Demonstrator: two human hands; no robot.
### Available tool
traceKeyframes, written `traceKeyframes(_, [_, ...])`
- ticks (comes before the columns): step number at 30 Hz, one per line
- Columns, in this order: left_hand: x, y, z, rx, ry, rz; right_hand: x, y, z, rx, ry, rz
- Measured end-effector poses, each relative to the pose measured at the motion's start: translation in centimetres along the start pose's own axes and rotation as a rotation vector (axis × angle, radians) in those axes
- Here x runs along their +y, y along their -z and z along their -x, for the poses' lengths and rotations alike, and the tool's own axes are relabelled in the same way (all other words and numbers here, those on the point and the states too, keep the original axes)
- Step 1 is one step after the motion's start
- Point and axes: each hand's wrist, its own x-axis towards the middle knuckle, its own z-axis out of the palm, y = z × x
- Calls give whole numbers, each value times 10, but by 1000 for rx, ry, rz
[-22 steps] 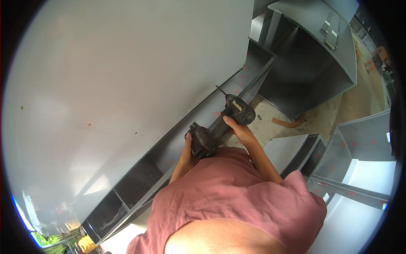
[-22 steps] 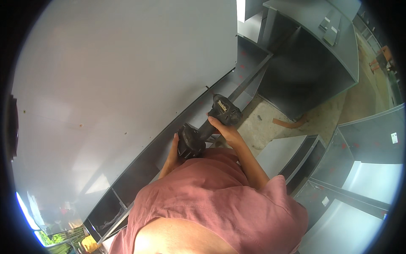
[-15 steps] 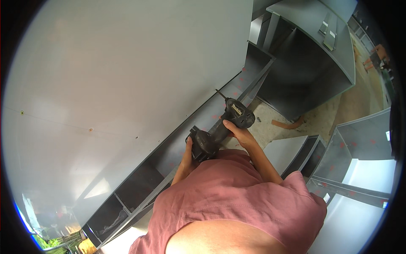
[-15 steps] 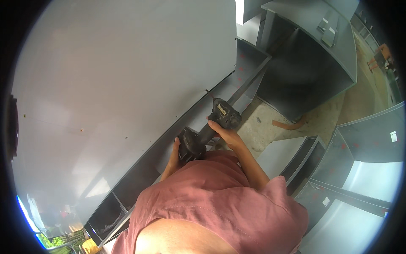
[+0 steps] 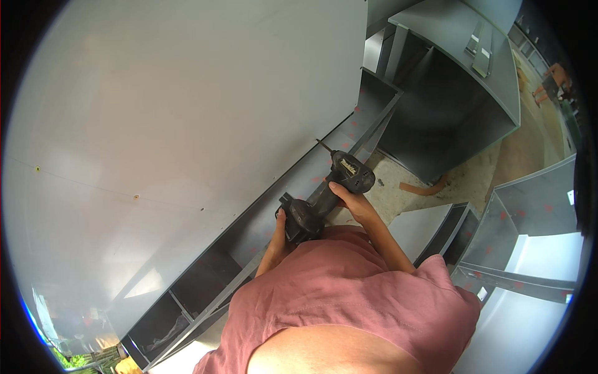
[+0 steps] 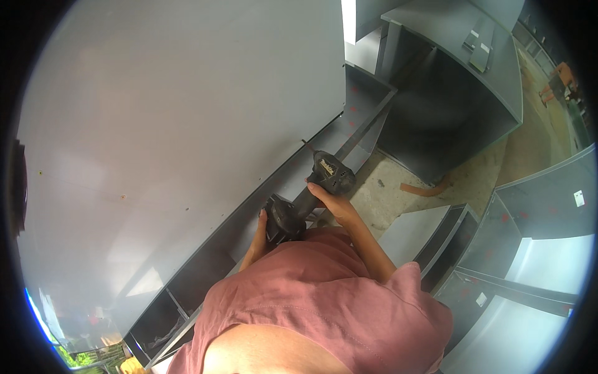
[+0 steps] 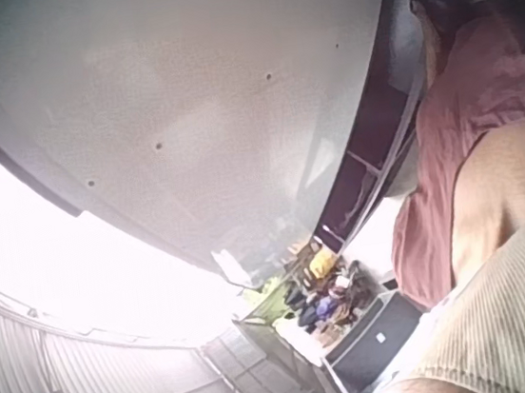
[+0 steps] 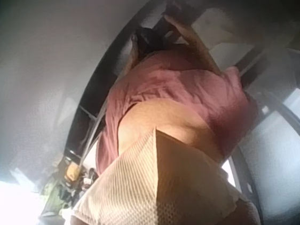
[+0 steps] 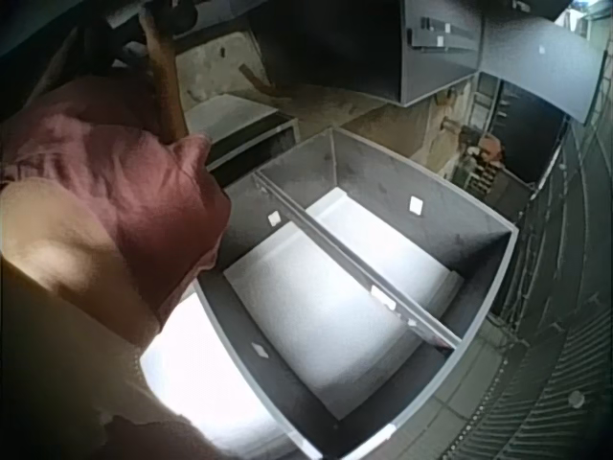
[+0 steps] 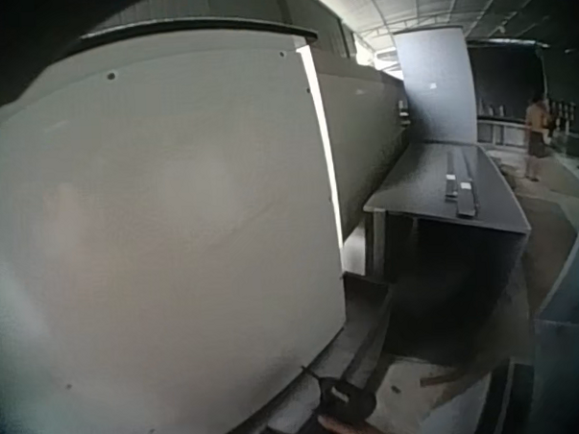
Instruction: The person picks up a power drill and drives screws into cabinet panels to assemble the wooden furniture.
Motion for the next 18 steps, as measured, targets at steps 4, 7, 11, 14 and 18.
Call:
traceKeyframes(4, [1, -11, -7, -27, 67, -5, -9, 16, 1, 37, 49, -54])
traceKeyframes(7, [16, -24, -30, 43, 120, -191, -26, 36, -9, 64, 100, -10])
traceKeyframes(11, [31, -51, -70, 37, 89, -334, -39, 64, -32, 122, 197, -76])
traceKeyframes(14, [34, -56, -97, 15, 124, -359, -48, 81, -44, 144, 203, -108])
traceKeyframes(18, [33, -59, -108, -28, 129, -349, -51, 90, -50, 127, 197, -134])
